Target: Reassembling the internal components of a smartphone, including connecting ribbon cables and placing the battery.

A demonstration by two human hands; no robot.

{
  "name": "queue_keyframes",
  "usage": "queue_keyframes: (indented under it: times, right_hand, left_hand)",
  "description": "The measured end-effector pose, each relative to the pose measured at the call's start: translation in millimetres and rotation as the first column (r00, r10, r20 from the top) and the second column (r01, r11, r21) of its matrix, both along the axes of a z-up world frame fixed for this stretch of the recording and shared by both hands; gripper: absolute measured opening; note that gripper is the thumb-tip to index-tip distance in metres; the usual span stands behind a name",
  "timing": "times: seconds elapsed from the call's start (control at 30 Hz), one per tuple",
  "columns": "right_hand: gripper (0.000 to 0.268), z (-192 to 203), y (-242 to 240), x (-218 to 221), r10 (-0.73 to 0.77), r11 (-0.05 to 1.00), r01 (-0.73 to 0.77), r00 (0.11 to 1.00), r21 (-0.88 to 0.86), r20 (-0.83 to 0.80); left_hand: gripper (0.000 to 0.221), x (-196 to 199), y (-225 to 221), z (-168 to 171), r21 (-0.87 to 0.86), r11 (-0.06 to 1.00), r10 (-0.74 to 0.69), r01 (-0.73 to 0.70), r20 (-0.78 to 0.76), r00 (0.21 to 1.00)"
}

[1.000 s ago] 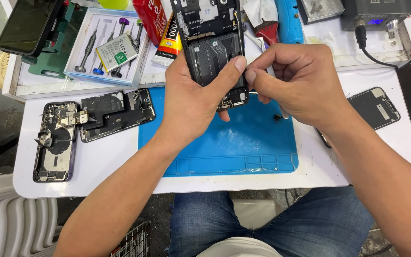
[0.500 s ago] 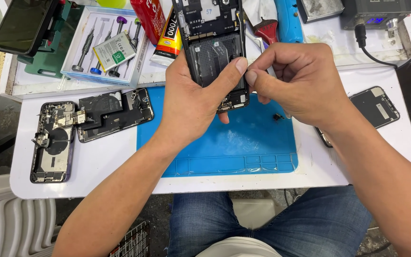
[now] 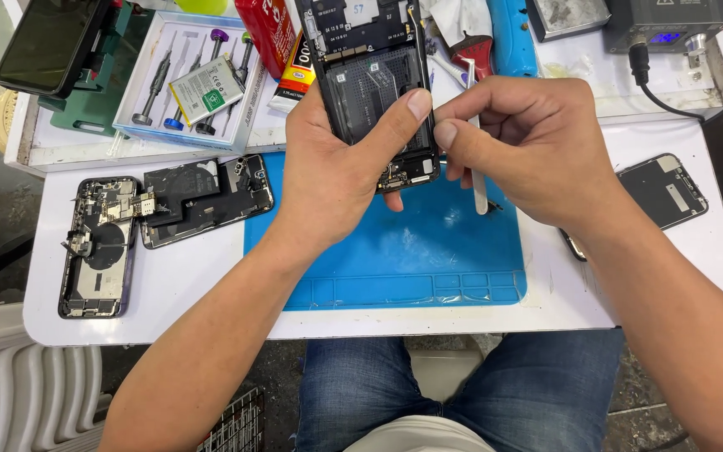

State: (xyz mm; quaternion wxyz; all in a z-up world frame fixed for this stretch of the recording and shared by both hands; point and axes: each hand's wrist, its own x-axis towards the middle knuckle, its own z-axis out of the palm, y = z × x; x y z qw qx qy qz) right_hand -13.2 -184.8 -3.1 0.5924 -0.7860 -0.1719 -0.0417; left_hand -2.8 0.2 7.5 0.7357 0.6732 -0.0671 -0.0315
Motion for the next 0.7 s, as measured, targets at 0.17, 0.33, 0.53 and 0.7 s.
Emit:
queue_keyframes:
  times: [0.17,0.33,0.53,0.7]
  right_hand:
    - [0.008,-1,1,0,0.003,0.999,-0.001,0.999,0.049,-0.042]
    - [0.005,-2,-1,2,-0.011,1.0,0.011,0.999,0.009,-0.051]
    - [0.011,-5,-5,3,-0.022,0.999,0.021,1.0,-0.041,-0.009]
    - [0.015,-44,-20,24,-0.101,0.949,0.132,0.988,-0.285,0.121]
  left_hand:
    - [0.032,-1,0,1,0.0,1.0,-0.02,0.02,0.028,0.999]
    - [0.036,-1,0,0,0.009,0.999,-0.034,0.033,0.036,0.999]
    - [0.034,0,-2,-4,0.016,1.0,-0.017,0.016,0.034,0.999]
    - [0.031,2,0,-10,0.069,0.989,0.139,-0.132,-0.101,0.985]
